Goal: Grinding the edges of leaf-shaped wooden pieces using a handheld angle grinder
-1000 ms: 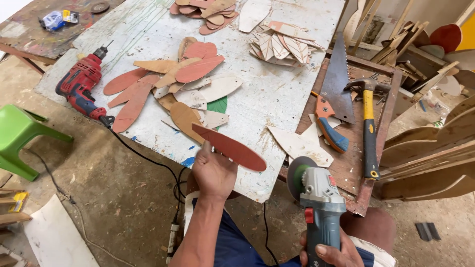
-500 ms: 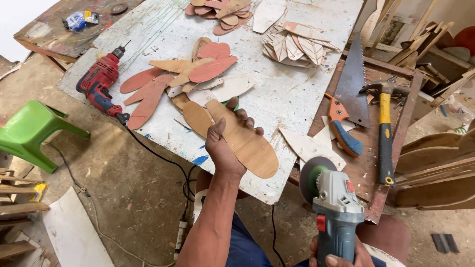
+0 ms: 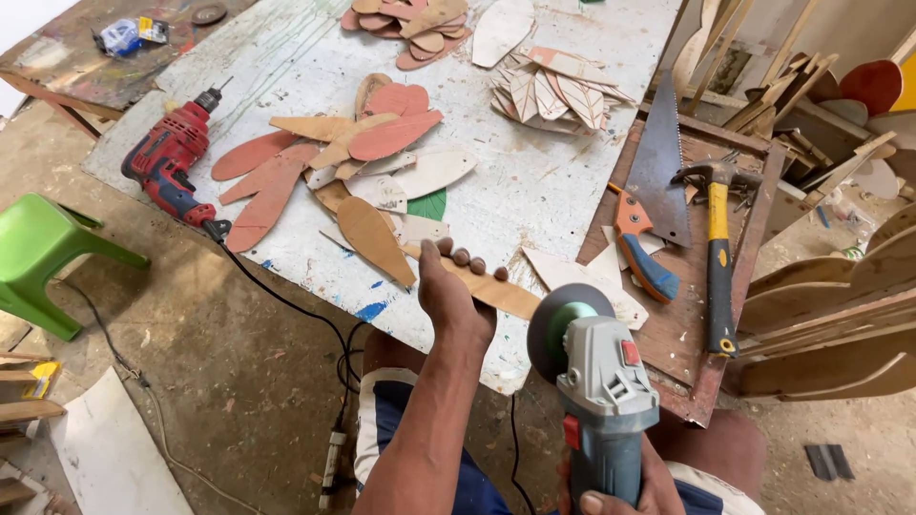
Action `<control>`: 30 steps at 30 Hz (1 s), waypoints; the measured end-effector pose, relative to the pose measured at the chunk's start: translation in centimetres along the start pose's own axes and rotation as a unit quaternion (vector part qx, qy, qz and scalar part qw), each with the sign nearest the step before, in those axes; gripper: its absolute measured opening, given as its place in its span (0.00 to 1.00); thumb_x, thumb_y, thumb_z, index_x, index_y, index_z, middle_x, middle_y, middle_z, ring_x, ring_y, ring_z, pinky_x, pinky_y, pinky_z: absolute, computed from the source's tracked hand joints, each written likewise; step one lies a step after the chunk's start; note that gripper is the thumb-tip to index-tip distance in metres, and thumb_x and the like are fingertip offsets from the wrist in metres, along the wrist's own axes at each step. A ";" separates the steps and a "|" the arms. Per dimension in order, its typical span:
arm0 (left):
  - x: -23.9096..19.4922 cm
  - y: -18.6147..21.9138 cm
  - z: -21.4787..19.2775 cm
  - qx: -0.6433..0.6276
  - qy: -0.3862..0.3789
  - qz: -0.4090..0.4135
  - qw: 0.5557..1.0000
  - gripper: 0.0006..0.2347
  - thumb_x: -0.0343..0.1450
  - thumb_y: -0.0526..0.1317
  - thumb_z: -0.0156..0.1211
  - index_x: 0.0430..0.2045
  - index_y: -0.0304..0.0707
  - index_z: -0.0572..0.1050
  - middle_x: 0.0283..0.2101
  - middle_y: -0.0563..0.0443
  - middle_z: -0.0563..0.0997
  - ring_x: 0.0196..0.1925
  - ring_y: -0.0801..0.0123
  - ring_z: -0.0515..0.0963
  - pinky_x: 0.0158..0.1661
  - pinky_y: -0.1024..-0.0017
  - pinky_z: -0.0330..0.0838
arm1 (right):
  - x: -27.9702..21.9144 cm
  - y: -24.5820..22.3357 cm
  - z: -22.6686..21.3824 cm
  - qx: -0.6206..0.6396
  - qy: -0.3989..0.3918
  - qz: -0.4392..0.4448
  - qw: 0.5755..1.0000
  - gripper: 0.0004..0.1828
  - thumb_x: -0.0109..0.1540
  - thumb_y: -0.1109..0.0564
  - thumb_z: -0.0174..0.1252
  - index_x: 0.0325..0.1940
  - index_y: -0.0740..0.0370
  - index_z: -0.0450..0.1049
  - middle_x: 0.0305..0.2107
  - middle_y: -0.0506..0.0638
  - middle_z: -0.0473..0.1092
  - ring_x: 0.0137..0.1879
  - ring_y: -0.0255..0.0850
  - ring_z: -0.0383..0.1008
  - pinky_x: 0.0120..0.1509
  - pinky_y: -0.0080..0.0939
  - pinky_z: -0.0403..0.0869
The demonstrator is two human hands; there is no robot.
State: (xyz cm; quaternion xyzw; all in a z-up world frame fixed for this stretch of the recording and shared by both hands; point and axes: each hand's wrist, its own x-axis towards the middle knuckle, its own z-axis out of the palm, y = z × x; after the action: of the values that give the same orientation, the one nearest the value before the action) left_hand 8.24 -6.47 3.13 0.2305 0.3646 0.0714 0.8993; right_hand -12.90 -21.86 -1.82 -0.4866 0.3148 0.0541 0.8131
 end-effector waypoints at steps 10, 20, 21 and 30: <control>2.6 -1.1 -3.2 -0.040 -0.144 -0.109 0.983 0.16 0.75 0.49 0.47 0.42 0.35 0.73 0.31 0.47 0.72 0.28 0.64 0.72 0.41 0.50 0.76 | 3.8 2.6 -5.6 0.039 -0.268 -0.080 0.959 0.41 0.50 0.56 0.76 0.61 0.73 0.63 0.34 0.74 0.77 0.28 0.64 0.82 0.30 0.60 0.80; 2.1 -1.5 -3.7 -0.005 -0.139 -0.179 0.974 0.14 0.77 0.48 0.48 0.42 0.35 0.73 0.30 0.47 0.73 0.29 0.62 0.74 0.43 0.50 0.78 | 2.7 1.8 -3.7 0.036 -0.252 -0.158 0.954 0.41 0.49 0.57 0.77 0.58 0.78 0.65 0.31 0.73 0.78 0.25 0.60 0.83 0.26 0.56 0.83; 2.1 -1.2 -4.2 0.024 -0.212 -0.184 0.960 0.14 0.76 0.48 0.55 0.44 0.35 0.75 0.32 0.46 0.76 0.31 0.62 0.77 0.39 0.56 0.79 | 3.0 1.6 -3.9 0.043 -0.280 -0.181 0.942 0.39 0.51 0.57 0.76 0.57 0.79 0.64 0.32 0.71 0.78 0.26 0.59 0.83 0.26 0.56 0.84; 0.7 2.9 -5.1 0.367 -0.511 0.004 0.777 0.16 0.73 0.45 0.61 0.45 0.32 0.70 0.44 0.39 0.84 0.36 0.48 0.88 0.39 0.59 0.84 | 6.3 3.2 -9.9 0.046 -0.181 -0.030 0.982 0.33 0.45 0.60 0.72 0.47 0.82 0.69 0.33 0.74 0.74 0.30 0.70 0.79 0.29 0.70 0.80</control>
State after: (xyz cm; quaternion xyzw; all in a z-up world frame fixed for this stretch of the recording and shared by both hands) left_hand 5.37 -1.79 0.82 0.5474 -0.1505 -0.1929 0.8003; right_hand -13.70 -29.72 -11.07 -0.4402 0.1496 0.1025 0.8794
